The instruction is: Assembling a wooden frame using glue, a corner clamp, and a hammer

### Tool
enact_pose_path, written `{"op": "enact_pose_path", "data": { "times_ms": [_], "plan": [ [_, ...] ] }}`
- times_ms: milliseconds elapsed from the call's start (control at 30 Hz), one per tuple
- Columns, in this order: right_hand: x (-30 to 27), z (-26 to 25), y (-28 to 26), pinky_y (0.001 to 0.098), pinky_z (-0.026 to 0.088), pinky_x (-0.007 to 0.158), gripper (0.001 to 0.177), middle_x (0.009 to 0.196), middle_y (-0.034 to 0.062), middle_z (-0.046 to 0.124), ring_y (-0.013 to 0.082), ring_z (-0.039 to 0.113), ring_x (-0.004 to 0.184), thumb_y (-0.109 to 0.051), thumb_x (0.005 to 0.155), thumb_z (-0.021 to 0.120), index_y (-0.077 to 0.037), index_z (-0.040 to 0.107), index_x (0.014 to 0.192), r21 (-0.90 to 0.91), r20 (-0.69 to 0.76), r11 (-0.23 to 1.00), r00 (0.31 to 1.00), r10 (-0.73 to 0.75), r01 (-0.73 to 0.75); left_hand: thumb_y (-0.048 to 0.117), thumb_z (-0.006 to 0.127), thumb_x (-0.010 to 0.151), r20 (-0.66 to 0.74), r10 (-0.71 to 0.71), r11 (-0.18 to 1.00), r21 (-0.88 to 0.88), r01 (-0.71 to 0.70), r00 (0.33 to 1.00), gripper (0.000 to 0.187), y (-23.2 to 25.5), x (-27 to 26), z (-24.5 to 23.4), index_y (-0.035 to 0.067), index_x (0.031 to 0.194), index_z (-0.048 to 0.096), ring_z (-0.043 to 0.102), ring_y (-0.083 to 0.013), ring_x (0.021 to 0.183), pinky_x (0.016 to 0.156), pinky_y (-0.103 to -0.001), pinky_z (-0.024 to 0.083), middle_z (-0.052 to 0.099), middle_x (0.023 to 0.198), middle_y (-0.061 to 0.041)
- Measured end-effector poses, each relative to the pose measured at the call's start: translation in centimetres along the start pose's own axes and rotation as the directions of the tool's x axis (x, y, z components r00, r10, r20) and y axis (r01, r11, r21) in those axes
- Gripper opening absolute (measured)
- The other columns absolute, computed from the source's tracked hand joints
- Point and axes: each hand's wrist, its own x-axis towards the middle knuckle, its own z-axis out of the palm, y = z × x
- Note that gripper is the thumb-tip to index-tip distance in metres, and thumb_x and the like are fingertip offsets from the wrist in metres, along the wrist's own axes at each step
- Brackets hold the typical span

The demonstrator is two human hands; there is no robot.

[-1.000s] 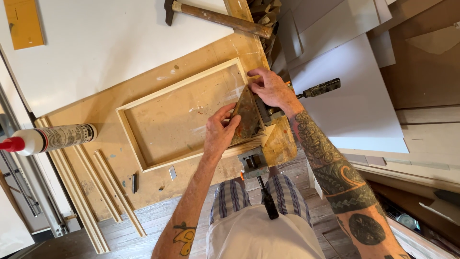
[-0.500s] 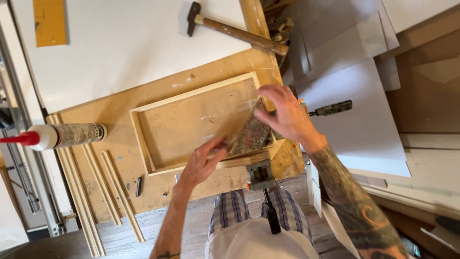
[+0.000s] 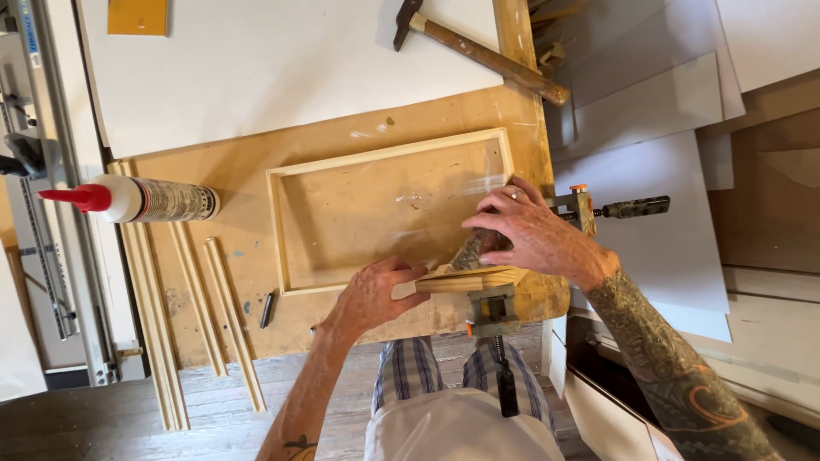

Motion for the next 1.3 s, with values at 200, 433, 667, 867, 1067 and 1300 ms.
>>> {"op": "enact_pose_path", "data": {
  "times_ms": [200, 433, 667, 867, 1067, 1300],
  "plan": [
    [0.4, 0.9, -0.2, 0.0578, 0.012, 0.129, 0.049, 0.128, 0.0016, 0.057, 0.0264, 0.042, 0.142, -0.052, 0.088, 0.075, -0.026, 0.065, 0.128, -0.091, 0.024, 0.995, 0.999, 0.046, -0.043, 0.047, 0.076, 0.085, -0.011, 0.019, 0.999, 0.025, -0.019, 1.000, 0.039, -1.4, 0.3, 0.8, 0.034, 0.122, 0.074, 0.071, -0.0279, 0.102, 0.084, -0.046, 0.061, 0.070, 0.103, -0.001],
    [0.8, 2.0, -1.0, 0.0597, 0.011, 0.128, 0.051, 0.125, 0.0036, 0.057, 0.0296, 0.045, 0.141, -0.052, 0.087, 0.077, -0.026, 0.063, 0.128, -0.163, 0.030, 0.982, 0.995, 0.100, -0.094, 0.044, 0.081, 0.082, -0.033, 0.084, 0.996, 0.001, -0.084, 0.996, 0.040, -2.2, 0.3, 1.1, 0.033, 0.121, 0.076, 0.072, -0.0279, 0.101, 0.081, -0.044, 0.062, 0.071, 0.103, -0.001],
    [-0.5, 1.2, -0.3, 0.0596, 0.024, 0.124, 0.046, 0.134, 0.0085, 0.060, 0.0312, 0.046, 0.142, -0.036, 0.093, 0.073, -0.019, 0.063, 0.135, 0.066, -0.053, 0.994, 0.995, 0.088, -0.084, 0.031, 0.090, 0.071, -0.266, 0.289, 0.947, 0.220, -0.234, 0.920, 0.050, -2.5, -0.6, 2.7, 0.022, 0.116, 0.070, 0.068, -0.0254, 0.102, 0.084, -0.043, 0.059, 0.065, 0.108, -0.002],
    [-2.1, 3.5, 1.1, 0.0509, 0.045, 0.108, 0.032, 0.135, -0.0010, 0.056, 0.0282, 0.050, 0.133, -0.023, 0.092, 0.074, -0.022, 0.067, 0.123, 0.123, -0.331, 0.991, 0.940, 0.089, -0.050, 0.022, 0.085, 0.079, -0.425, 0.521, 0.839, 0.417, -0.350, 0.740, 0.022, -2.0, -1.1, 4.5, 0.021, 0.097, 0.072, 0.065, -0.0176, 0.092, 0.086, -0.035, 0.048, 0.065, 0.096, 0.004],
    [-4.8, 4.8, 1.0, 0.0436, 0.054, 0.098, 0.020, 0.125, 0.0016, 0.065, 0.0302, 0.061, 0.122, -0.014, 0.099, 0.065, -0.022, 0.074, 0.115, 0.398, -0.503, 0.917, 0.830, 0.241, -0.025, 0.016, 0.080, 0.086, -0.460, 0.559, 0.828, 0.363, -0.428, 0.690, 0.015, 0.2, -0.8, 4.5, 0.020, 0.100, 0.078, 0.068, -0.0160, 0.091, 0.080, -0.033, 0.050, 0.072, 0.103, 0.002],
    [-9.0, 14.4, 1.8, 0.0333, 0.062, 0.078, 0.019, 0.103, 0.0070, 0.069, 0.0243, 0.070, 0.096, -0.005, 0.098, 0.068, -0.017, 0.075, 0.112, 0.666, -0.627, 0.741, 0.477, 0.616, -0.080, 0.018, 0.077, 0.089, -0.406, 0.661, 0.745, 0.461, -0.483, 0.631, 0.021, -0.1, 1.2, 7.0, 0.024, 0.109, 0.078, 0.064, -0.0146, 0.091, 0.077, -0.031, 0.047, 0.069, 0.100, 0.000]
  ]
}}
